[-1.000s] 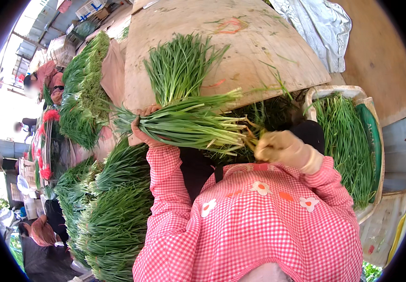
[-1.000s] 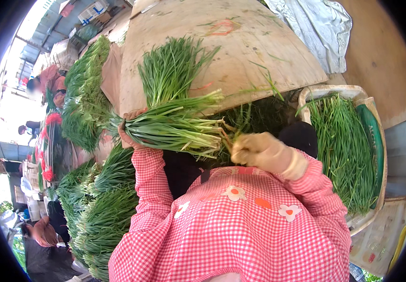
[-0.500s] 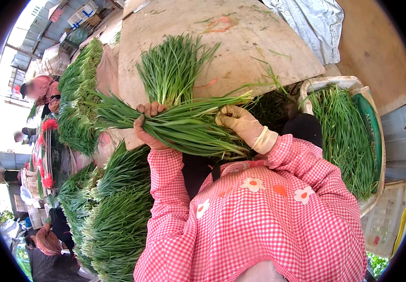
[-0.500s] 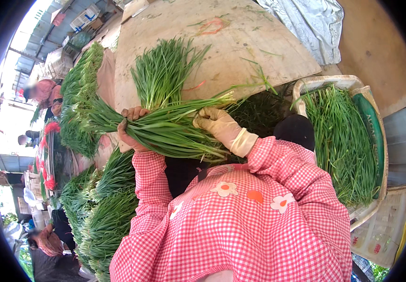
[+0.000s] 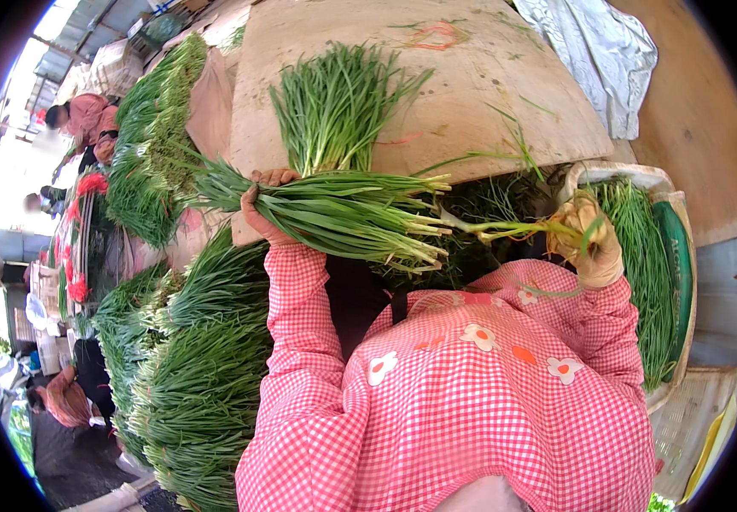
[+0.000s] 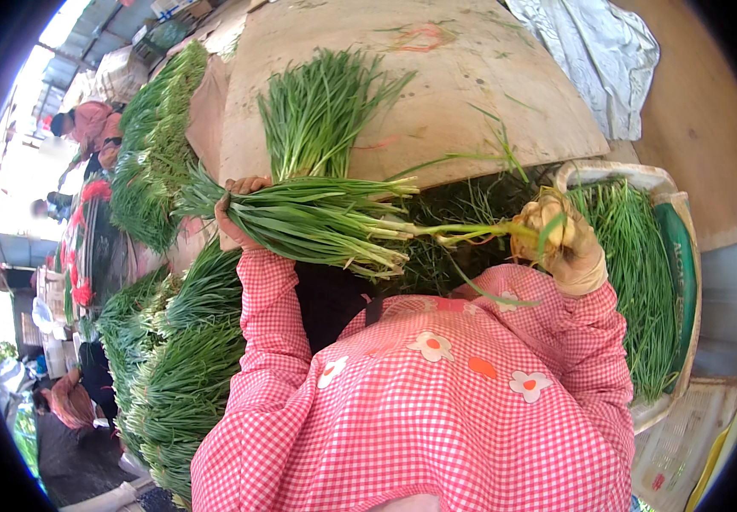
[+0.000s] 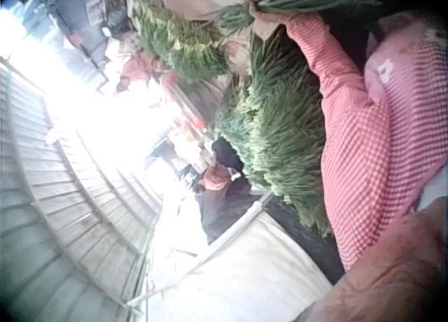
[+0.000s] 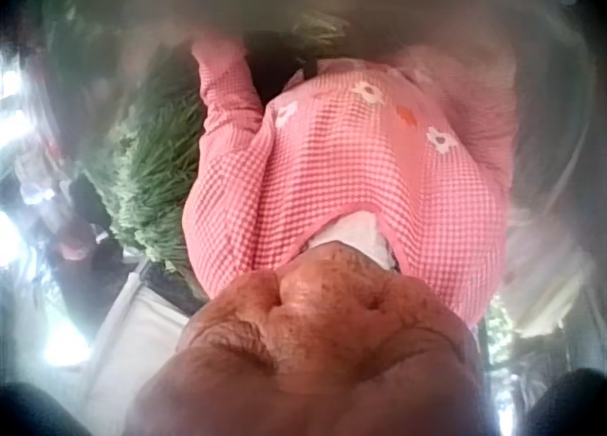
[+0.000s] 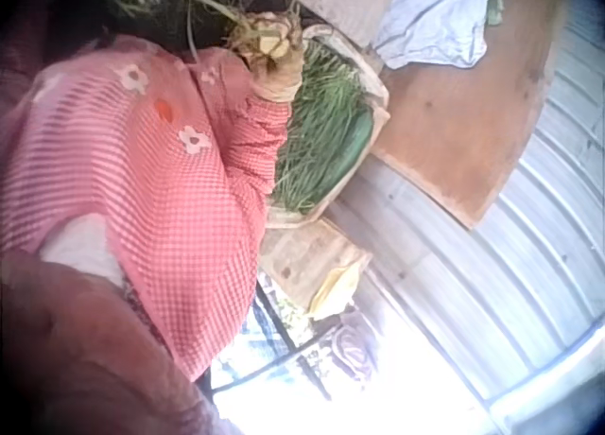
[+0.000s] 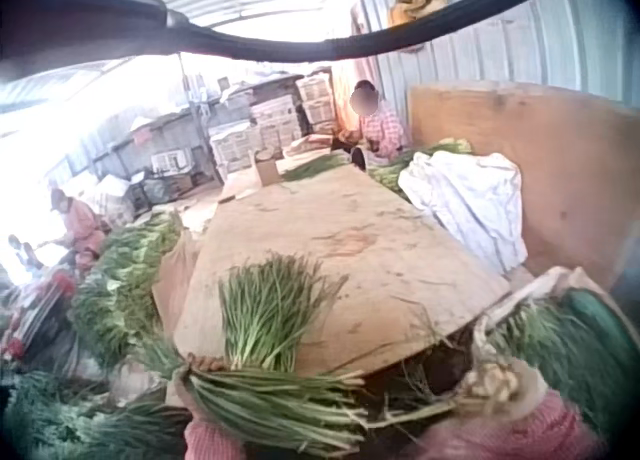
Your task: The person sorts green onions by hand, removes debris and yellowed leaves, and bundles them together using a rubber band.
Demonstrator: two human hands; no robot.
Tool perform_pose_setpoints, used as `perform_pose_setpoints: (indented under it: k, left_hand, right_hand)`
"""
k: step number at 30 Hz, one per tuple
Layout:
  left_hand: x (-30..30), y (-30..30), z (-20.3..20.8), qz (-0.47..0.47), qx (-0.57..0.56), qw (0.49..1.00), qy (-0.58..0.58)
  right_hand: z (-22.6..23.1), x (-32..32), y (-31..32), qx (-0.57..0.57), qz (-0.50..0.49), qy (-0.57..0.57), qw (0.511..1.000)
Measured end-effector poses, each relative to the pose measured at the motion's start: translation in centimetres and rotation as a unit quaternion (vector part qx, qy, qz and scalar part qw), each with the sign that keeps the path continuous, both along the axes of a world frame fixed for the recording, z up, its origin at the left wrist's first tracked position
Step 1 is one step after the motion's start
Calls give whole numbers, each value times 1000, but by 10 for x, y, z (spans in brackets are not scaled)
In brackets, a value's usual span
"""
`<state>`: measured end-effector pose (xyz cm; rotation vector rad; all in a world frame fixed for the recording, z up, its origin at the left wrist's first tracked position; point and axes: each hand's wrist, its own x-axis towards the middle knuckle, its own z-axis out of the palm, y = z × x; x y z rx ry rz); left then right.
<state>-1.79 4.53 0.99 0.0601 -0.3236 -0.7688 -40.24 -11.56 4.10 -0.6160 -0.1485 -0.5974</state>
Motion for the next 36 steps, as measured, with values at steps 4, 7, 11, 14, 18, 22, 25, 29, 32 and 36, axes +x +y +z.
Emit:
perform_pose_setpoints:
  k: [4, 7, 11, 14, 18, 22, 25, 29, 32, 36]
  left_hand:
    - [2, -6, 4, -2, -2, 1000, -7]
    - [0, -7, 7, -21, -9, 1000, -3]
    - [-13, -13, 10, -43, -10, 999, -24]
    - [-18, -19, 7, -77, -26, 997, -15]
    - [-27, -22, 10, -92, -19, 995, -37]
    - [-30, -21, 7, -84, -7, 996, -34]
    - [-28, -20, 8, -54, 25, 998, -34]
    - [-16, -12, 4, -26, 66, 997, -35]
    - [-10, -11, -5, -27, 57, 998, -22]
    - [-16, -7, -3, 69, 162, 982, -70]
  right_hand:
    - [-10, 16, 3, -664, 20, 576, 477]
    - [-10, 39, 15, -692, -146, 488, 511]
    - [3, 90, 27, -654, -121, 404, 628]
    - [-1, 120, 26, -542, -68, 425, 722]
    - [-26, 143, 25, -291, 63, 373, 879]
    - [-26, 151, 43, -219, 57, 282, 932]
    - [-15, 133, 33, -294, 40, 331, 896]
    - [-39, 98, 15, -283, 67, 361, 886]
    - [-58, 77, 12, -274, 47, 388, 879]
    - [-67, 59, 14, -366, -85, 405, 834]
